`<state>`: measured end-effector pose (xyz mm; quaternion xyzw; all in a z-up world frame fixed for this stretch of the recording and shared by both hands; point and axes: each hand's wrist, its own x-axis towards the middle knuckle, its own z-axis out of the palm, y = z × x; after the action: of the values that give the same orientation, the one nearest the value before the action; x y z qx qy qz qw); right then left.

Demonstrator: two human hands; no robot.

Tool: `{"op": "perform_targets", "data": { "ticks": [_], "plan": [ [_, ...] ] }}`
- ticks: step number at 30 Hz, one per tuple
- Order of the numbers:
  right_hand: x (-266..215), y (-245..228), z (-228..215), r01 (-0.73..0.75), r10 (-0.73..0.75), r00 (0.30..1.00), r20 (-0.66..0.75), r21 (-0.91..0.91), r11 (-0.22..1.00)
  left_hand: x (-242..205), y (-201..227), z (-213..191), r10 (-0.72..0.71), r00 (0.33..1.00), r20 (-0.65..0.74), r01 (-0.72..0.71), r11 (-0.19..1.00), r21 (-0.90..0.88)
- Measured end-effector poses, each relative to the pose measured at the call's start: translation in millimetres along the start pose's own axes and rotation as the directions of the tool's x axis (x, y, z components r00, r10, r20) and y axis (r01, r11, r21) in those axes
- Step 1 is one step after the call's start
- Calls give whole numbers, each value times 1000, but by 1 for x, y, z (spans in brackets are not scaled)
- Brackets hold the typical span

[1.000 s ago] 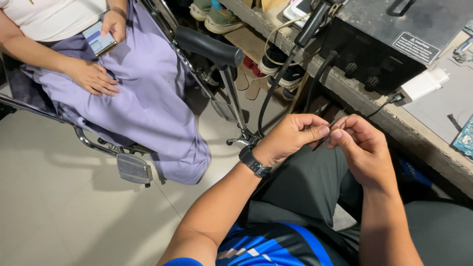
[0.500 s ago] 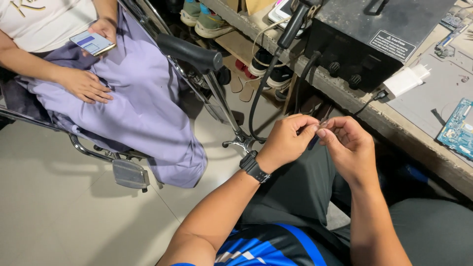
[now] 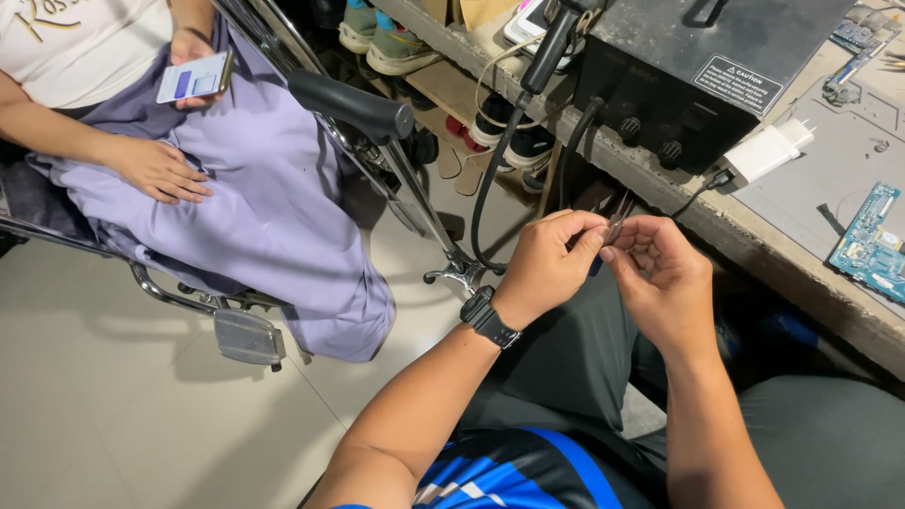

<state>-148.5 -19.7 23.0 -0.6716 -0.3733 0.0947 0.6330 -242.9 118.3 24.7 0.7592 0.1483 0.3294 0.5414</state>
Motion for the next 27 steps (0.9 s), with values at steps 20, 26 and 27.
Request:
{"op": "perform_targets", "data": {
  "ticks": [20, 26, 27],
  "plan": [
    [14, -6, 12, 166, -153, 984, 88, -167, 972, 6, 1, -8, -96, 993, -63, 98, 995, 21],
    [19, -5, 11, 196, -180, 978, 102, -187, 962, 8, -2, -11, -95, 993, -75, 98, 995, 31],
    [20, -6, 12, 211, -193, 975, 108, -203, 956, 8, -4, -11, -99, 992, -80, 102, 995, 23]
  ]
}}
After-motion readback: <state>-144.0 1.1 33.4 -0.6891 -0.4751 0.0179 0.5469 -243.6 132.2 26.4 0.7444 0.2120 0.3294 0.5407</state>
